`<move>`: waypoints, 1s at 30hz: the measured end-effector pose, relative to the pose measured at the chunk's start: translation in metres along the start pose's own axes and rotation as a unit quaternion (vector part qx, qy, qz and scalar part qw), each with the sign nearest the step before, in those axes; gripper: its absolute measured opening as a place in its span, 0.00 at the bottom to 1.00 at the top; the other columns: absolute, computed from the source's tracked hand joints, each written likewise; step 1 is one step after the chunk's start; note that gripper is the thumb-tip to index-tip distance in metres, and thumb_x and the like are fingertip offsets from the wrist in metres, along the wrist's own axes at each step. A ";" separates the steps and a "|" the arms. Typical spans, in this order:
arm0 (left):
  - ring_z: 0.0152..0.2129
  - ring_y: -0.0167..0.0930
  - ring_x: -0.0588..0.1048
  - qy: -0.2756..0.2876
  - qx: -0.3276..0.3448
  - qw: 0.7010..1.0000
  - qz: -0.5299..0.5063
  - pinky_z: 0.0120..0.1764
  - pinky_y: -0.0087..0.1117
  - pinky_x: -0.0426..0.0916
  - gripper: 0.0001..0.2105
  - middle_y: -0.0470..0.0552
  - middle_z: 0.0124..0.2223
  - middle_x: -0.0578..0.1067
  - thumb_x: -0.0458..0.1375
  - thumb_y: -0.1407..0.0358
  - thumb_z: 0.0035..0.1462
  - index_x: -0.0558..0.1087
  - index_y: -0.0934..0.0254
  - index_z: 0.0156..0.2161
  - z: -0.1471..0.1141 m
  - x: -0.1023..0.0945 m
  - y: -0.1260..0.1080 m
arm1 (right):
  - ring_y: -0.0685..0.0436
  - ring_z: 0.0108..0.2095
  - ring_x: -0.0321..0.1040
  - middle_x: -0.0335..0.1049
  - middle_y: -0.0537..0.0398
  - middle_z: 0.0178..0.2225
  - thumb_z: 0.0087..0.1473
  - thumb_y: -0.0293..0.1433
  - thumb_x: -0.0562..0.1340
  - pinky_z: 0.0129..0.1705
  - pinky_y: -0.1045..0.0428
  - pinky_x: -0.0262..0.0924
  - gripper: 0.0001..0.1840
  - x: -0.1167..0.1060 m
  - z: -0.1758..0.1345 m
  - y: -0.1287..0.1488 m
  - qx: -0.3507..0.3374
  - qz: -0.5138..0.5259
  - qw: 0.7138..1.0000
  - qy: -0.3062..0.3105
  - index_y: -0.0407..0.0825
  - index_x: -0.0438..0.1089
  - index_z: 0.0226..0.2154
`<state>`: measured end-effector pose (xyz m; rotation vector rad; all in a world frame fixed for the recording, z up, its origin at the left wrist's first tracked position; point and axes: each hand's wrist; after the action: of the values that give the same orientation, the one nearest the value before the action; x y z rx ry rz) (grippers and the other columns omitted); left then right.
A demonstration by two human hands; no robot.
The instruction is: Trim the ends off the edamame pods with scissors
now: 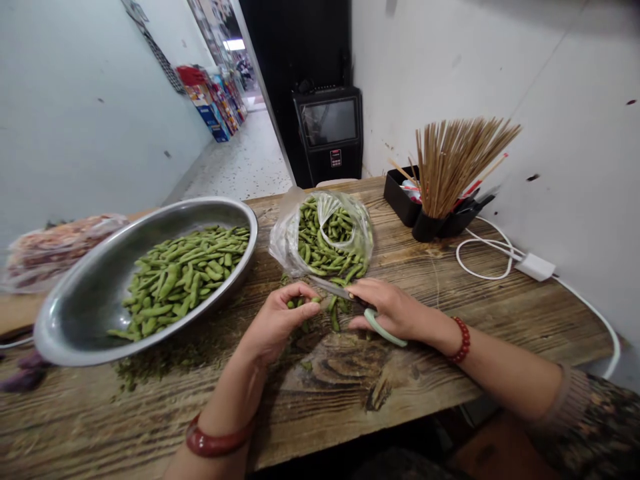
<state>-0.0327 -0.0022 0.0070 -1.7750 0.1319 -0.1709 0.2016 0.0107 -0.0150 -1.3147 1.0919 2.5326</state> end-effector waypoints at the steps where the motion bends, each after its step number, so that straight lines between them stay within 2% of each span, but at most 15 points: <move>1: 0.17 0.19 0.61 -0.008 -0.004 1.000 -0.009 0.20 0.20 0.54 0.09 0.43 0.25 0.69 0.68 0.66 0.43 0.73 0.66 0.29 0.000 0.000 0.000 | 0.42 0.37 0.64 0.68 0.47 0.36 0.53 0.36 0.65 0.40 0.48 0.62 0.21 0.000 0.000 -0.002 0.006 0.008 1.000 -0.010 0.45 0.64 0.47; 4: 0.13 0.18 0.57 -0.006 -0.021 0.998 -0.055 0.17 0.20 0.48 0.10 0.39 0.19 0.63 0.66 0.65 0.46 0.69 0.64 0.32 0.001 -0.002 -0.001 | 0.42 0.38 0.65 0.69 0.46 0.38 0.53 0.37 0.65 0.41 0.48 0.62 0.21 0.000 0.000 -0.006 0.018 0.019 0.999 -0.030 0.44 0.65 0.46; 9: 0.15 0.18 0.61 0.019 -0.014 0.994 -0.106 0.17 0.18 0.48 0.10 0.46 0.29 0.73 0.64 0.65 0.50 0.67 0.64 0.33 0.001 -0.001 -0.002 | 0.40 0.41 0.65 0.69 0.44 0.39 0.53 0.37 0.65 0.44 0.46 0.62 0.24 0.002 -0.001 -0.003 0.019 0.016 0.999 -0.028 0.43 0.64 0.49; 15: 0.16 0.18 0.62 0.008 -0.028 0.996 -0.088 0.17 0.18 0.49 0.12 0.48 0.29 0.74 0.65 0.65 0.48 0.73 0.67 0.39 0.000 0.003 -0.001 | 0.40 0.40 0.64 0.68 0.45 0.40 0.50 0.42 0.66 0.43 0.46 0.62 0.32 0.001 -0.001 0.000 0.009 0.001 1.000 -0.018 0.43 0.61 0.52; 20: 0.15 0.17 0.61 0.005 -0.024 0.996 -0.082 0.18 0.18 0.50 0.12 0.47 0.27 0.75 0.66 0.64 0.46 0.74 0.67 0.36 0.001 0.004 0.005 | 0.41 0.38 0.61 0.66 0.46 0.38 0.48 0.45 0.66 0.41 0.46 0.60 0.34 0.001 0.000 0.004 -0.008 -0.014 1.000 0.005 0.43 0.61 0.52; 30: 0.15 0.18 0.61 0.016 -0.036 0.996 -0.074 0.18 0.18 0.52 0.12 0.46 0.25 0.75 0.68 0.64 0.44 0.71 0.67 0.32 0.001 0.013 0.005 | 0.40 0.38 0.60 0.65 0.46 0.39 0.49 0.45 0.66 0.40 0.47 0.60 0.34 0.004 0.001 0.004 -0.017 -0.023 1.000 0.007 0.43 0.60 0.53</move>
<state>-0.0199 -0.0050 0.0026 -1.8543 0.0297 -0.3061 0.1967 0.0068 -0.0154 -1.3517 1.0130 2.5247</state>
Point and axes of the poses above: each hand's wrist, its own z-axis towards the middle knuckle, its own x-axis out of the palm, y = z × x
